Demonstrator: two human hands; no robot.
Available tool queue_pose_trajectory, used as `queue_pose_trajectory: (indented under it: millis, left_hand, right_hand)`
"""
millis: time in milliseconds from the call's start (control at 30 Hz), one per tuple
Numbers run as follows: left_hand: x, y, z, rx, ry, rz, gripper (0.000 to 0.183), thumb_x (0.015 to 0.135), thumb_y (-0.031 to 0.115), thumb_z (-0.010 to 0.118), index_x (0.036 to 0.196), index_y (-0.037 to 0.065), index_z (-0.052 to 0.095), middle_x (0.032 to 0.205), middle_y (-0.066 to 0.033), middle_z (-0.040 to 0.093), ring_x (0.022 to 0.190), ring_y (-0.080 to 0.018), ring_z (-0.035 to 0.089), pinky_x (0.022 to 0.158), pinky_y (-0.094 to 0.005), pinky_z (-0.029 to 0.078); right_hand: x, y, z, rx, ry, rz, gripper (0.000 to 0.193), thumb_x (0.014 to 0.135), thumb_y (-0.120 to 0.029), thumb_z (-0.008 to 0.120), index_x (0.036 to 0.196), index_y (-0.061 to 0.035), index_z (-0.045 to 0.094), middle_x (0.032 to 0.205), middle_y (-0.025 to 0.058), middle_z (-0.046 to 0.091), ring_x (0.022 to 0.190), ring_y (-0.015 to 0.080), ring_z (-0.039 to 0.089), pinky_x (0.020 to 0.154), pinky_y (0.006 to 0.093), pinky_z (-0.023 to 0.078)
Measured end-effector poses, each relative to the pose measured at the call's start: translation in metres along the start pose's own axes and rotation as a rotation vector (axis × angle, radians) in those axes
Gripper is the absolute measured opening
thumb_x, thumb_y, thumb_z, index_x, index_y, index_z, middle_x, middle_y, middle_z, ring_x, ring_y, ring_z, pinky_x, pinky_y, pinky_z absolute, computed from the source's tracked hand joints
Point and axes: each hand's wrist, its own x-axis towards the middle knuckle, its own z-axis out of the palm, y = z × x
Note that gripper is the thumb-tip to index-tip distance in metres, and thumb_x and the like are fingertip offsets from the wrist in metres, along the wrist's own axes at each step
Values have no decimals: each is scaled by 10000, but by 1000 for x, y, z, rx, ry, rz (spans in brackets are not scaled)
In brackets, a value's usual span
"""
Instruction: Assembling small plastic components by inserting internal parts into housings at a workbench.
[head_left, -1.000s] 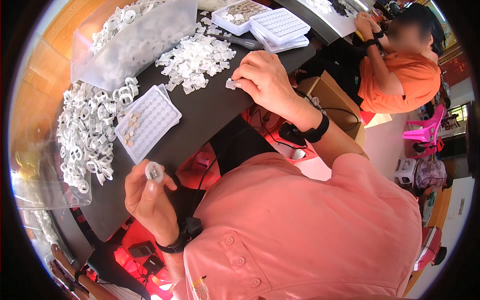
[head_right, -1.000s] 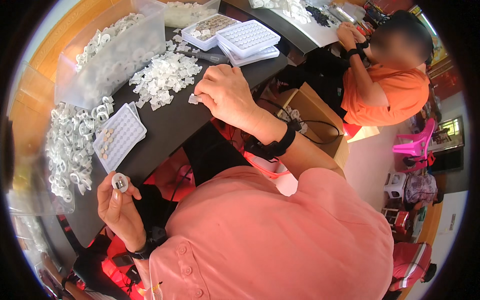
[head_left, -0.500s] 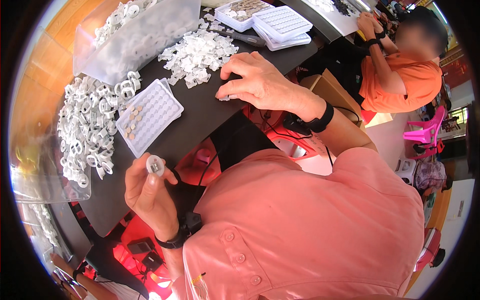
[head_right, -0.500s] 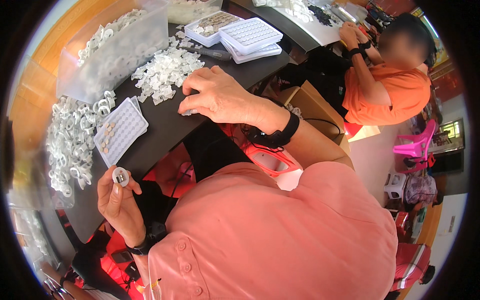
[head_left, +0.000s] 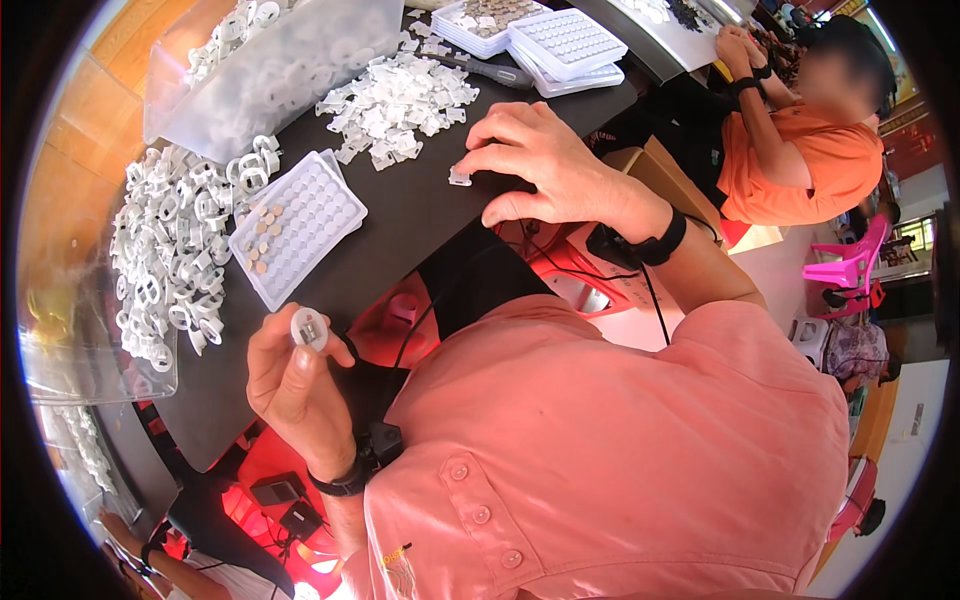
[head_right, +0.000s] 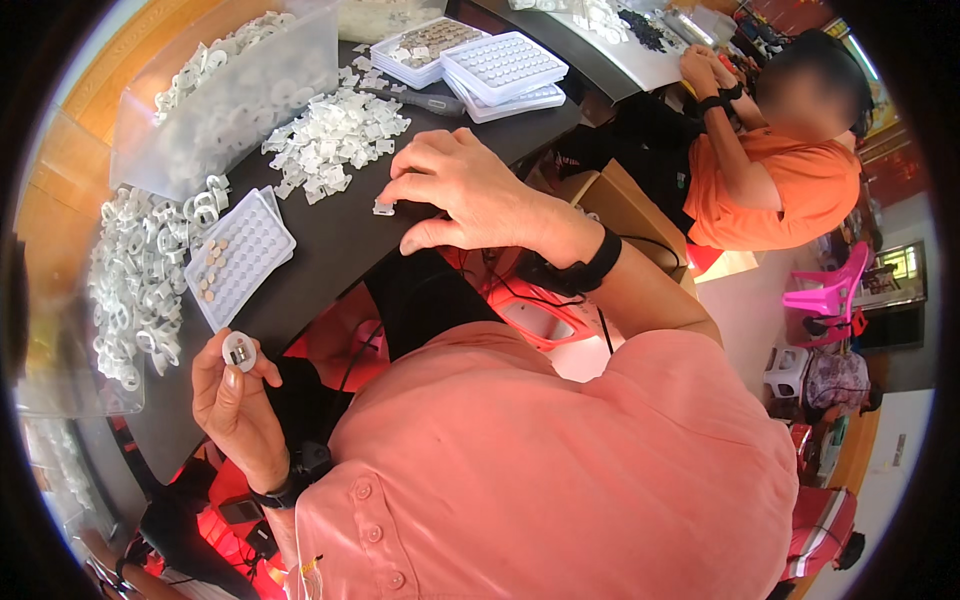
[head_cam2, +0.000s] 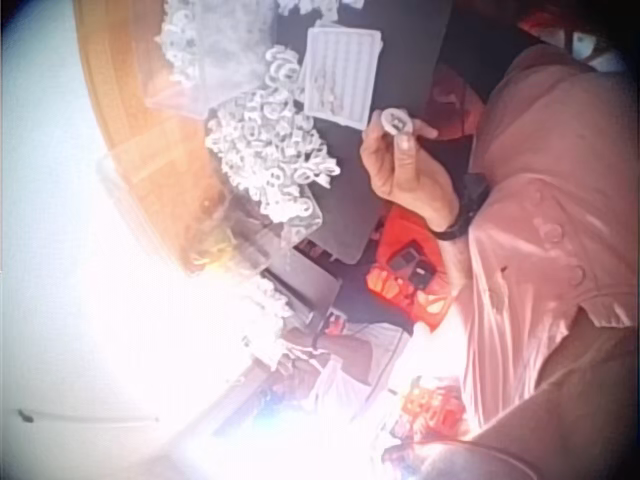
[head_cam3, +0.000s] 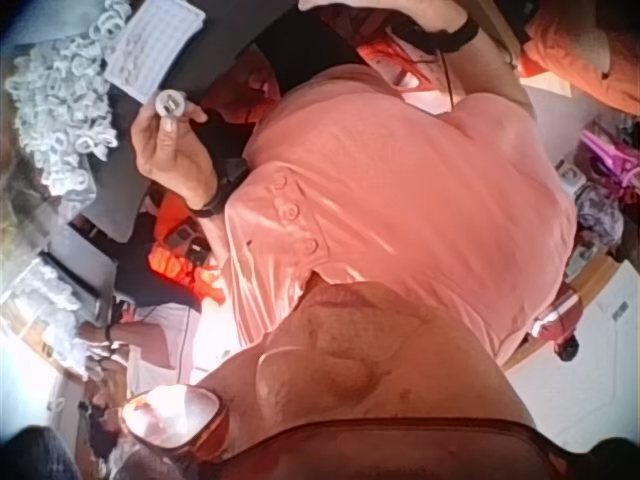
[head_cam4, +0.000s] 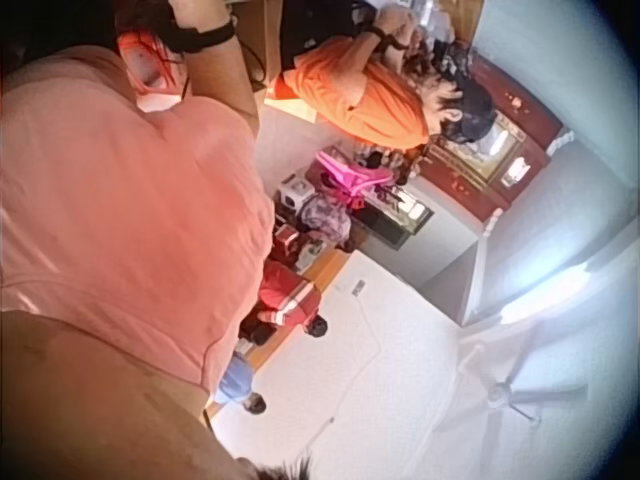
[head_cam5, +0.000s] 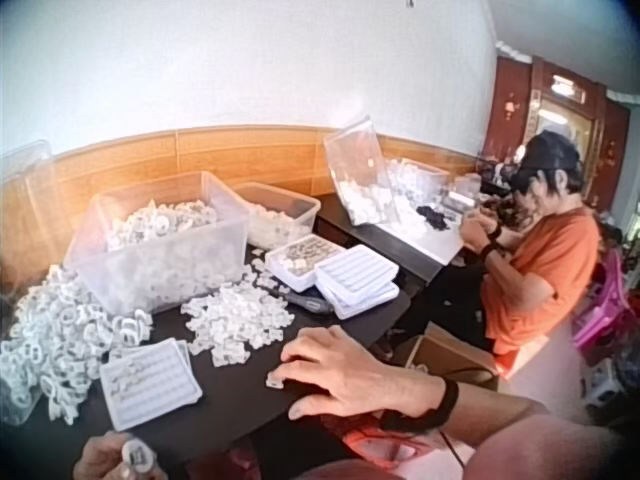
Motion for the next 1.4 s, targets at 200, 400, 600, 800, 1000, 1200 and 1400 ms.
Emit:
queue_pose_trajectory:
  millis: [200,400,600,800,1000,1200,1400]
  left_hand:
    - [0,7,-4,-38,17,-32,390,878,155,694,1208,-38,619,1004,-186,656,757,-226,623,584,-325,495]
    - [13,-1,-16,-313,-86,-70,390,915,195,659,1231,-19,581,1060,-199,638,845,-232,616,632,-336,485]
    - [17,-4,-21,-461,-130,-134,320,984,208,612,1234,8,595,1077,-185,646,859,-231,603,660,-347,466]
    - [17,-4,-23,-455,-120,-116,327,996,199,593,1246,-11,585,1040,-139,652,871,-226,609,668,-344,461]
    - [21,-8,-31,-461,-136,-120,331,1000,195,589,1262,-8,579,1048,-113,653,884,-222,615,675,-352,467]
    - [20,-9,-31,-503,-133,-106,321,1010,185,574,1265,-10,575,1054,-117,655,889,-224,621,687,-353,482]
    - [20,-8,-31,-481,-131,-122,321,1017,185,561,1258,-27,573,1039,-129,659,876,-230,632,671,-359,489]
  right_hand:
    - [-17,-14,15,-61,172,-68,354,721,-211,810,1035,-115,678,1044,53,586,1054,277,572,815,391,430]
    - [-5,-30,29,109,393,-24,184,771,-8,731,933,-26,645,862,90,582,783,283,613,663,370,473]
    - [61,-85,41,765,266,76,81,889,-43,679,943,-24,622,856,93,599,722,255,607,657,339,474]
    - [115,-121,49,966,58,-18,59,933,-25,630,891,10,608,843,75,627,719,168,673,660,290,489]
    - [130,-126,58,1114,-118,79,104,954,-24,605,873,38,586,805,80,656,649,158,708,616,254,522]
    - [134,-129,60,1133,-137,114,101,946,-15,598,861,38,584,791,80,670,648,153,707,615,246,521]
    - [140,-122,51,1047,-242,15,131,941,-32,593,827,29,574,719,79,658,641,157,707,636,265,517]
